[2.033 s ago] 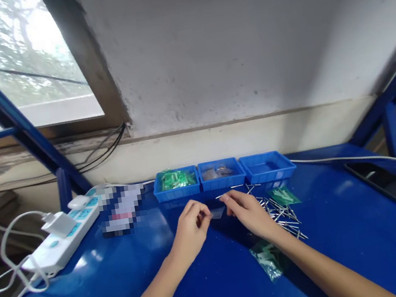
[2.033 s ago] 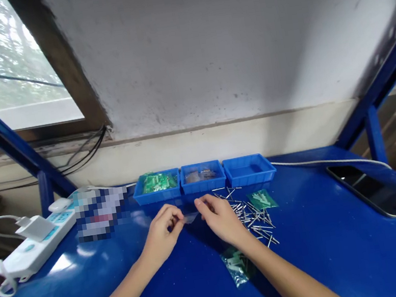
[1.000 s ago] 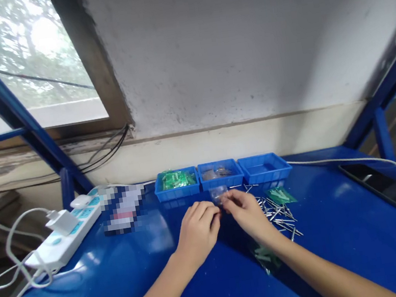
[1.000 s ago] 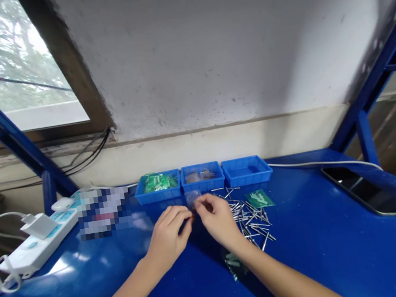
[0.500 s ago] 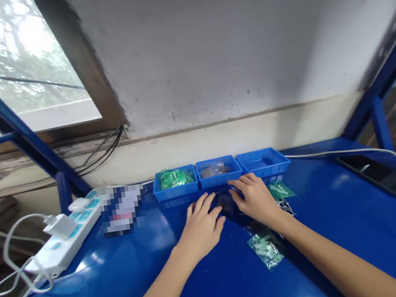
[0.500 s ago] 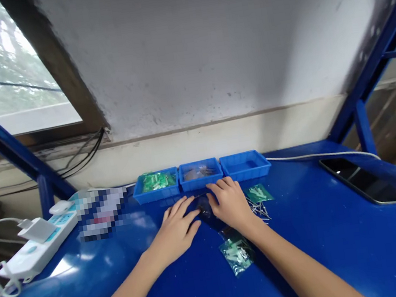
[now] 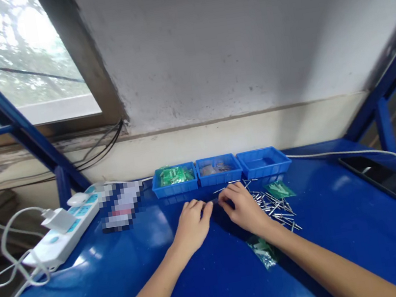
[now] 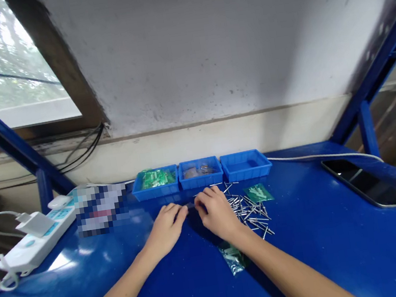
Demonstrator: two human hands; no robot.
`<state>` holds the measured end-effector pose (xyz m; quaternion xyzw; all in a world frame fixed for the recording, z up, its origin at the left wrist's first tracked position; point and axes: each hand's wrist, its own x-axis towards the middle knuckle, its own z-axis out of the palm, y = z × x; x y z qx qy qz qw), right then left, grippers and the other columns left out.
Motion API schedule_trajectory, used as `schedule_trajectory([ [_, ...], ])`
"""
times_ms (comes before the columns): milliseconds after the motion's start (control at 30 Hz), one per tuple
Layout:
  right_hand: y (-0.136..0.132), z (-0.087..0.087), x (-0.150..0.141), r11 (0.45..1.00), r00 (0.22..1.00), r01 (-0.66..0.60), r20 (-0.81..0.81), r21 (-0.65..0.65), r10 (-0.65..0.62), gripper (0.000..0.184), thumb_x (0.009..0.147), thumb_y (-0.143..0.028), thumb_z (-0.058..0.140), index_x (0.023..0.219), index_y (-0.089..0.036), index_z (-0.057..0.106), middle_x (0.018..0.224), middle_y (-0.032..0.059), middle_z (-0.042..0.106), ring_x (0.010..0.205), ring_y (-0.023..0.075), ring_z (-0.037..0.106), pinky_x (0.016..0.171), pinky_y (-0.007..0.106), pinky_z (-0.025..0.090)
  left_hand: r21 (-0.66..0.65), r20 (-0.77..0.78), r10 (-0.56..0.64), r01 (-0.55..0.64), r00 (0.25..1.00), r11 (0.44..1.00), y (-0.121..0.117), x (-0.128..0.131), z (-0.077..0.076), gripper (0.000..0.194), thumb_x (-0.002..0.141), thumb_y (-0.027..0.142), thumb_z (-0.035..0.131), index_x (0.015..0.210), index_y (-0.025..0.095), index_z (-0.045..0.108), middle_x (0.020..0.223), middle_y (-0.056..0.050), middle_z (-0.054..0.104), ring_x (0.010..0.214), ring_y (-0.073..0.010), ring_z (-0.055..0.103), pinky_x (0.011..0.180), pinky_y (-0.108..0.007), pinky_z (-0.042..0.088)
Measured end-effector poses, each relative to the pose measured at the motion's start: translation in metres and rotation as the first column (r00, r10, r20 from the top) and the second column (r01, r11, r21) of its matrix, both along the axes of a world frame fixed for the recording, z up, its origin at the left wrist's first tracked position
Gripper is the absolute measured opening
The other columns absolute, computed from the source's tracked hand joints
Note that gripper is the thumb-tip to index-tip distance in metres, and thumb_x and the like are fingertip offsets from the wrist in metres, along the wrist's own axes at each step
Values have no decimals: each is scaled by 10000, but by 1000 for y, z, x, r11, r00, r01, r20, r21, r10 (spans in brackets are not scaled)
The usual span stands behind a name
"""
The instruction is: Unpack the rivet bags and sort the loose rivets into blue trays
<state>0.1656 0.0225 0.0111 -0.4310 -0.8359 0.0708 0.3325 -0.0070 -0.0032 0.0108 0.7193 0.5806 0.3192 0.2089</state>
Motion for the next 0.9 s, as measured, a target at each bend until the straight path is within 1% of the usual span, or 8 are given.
schedule_trajectory([
  [133, -3, 7, 2, 983, 987, -56, -139, 177, 81, 178, 839, -106, 467, 823, -207, 612, 824, 60, 573, 827, 203, 478, 747, 353, 420, -274, 526, 47, 118, 849, 954, 3, -1, 7, 432, 887, 513, 373, 808, 162, 612, 689, -21, 586, 568, -126, 470, 533, -231, 323],
  [233, -4, 8, 4, 975, 985, -50, -152, 217, 84, 229, 830, -104, 458, 873, -221, 650, 866, 76, 556, 858, 215, 478, 755, 366, 428, -279, 613, 40, 168, 789, 945, 2, -1, 10, 282, 811, 437, 552, 830, 157, 583, 675, 4, 562, 529, -93, 439, 495, -203, 291],
  [333, -4, 10, 4, 994, 978, -15, -207, 112, 38, 254, 816, -113, 459, 896, -221, 675, 901, 81, 547, 887, 217, 495, 798, 379, 426, -95, 485, 21, 29, 874, 995, 1, -2, 8, 176, 815, 341, 555, 812, 168, 587, 702, -4, 587, 604, -122, 509, 571, -230, 372],
  [400, -4, 13, 4, 996, 961, -42, -275, -75, 20, 225, 853, -201, 457, 847, -211, 682, 850, 64, 574, 849, 200, 526, 802, 367, 427, 119, 291, -10, -26, 957, 993, -1, -2, 8, 126, 834, 275, 533, 797, 180, 607, 756, -18, 608, 689, -148, 543, 659, -264, 411],
  [500, -5, 14, 0, 909, 921, -138, -388, -394, -28, 372, 899, -385, 408, 709, -181, 654, 669, 20, 588, 657, 150, 537, 654, 296, 429, 359, 32, -76, 60, 997, 931, -6, -1, 7, 143, 858, 194, 498, 835, 204, 639, 825, -33, 617, 794, -174, 546, 750, -309, 432],
  [567, -7, 12, -5, 847, 878, -198, -474, -493, -71, 368, 863, -428, 457, 667, -171, 634, 591, -5, 568, 563, 123, 503, 559, 257, 398, 426, -45, -122, 130, 992, 896, -8, 1, 6, 183, 864, 155, 478, 865, 211, 652, 837, -43, 611, 819, -180, 535, 758, -319, 447],
  [767, 0, 9, -6, 846, 754, -213, -633, -489, -176, 230, 727, -384, 603, 653, -166, 608, 545, -20, 561, 503, 111, 495, 490, 236, 391, 404, -63, -148, 161, 987, 901, -10, 5, 4, 187, 845, 130, 493, 919, 209, 646, 923, -62, 569, 909, -197, 519, 820, -351, 462],
  [900, 15, 41, 23, 920, 597, -14, -741, -391, -306, 208, 763, -386, 556, 804, -183, 579, 615, -14, 549, 523, 109, 487, 497, 243, 384, 231, -122, -203, 226, 972, 946, -22, 14, 9, 196, 844, 241, 545, 1027, 218, 612, 1013, -68, 577, 969, -228, 524, 877, -419, 437],
])
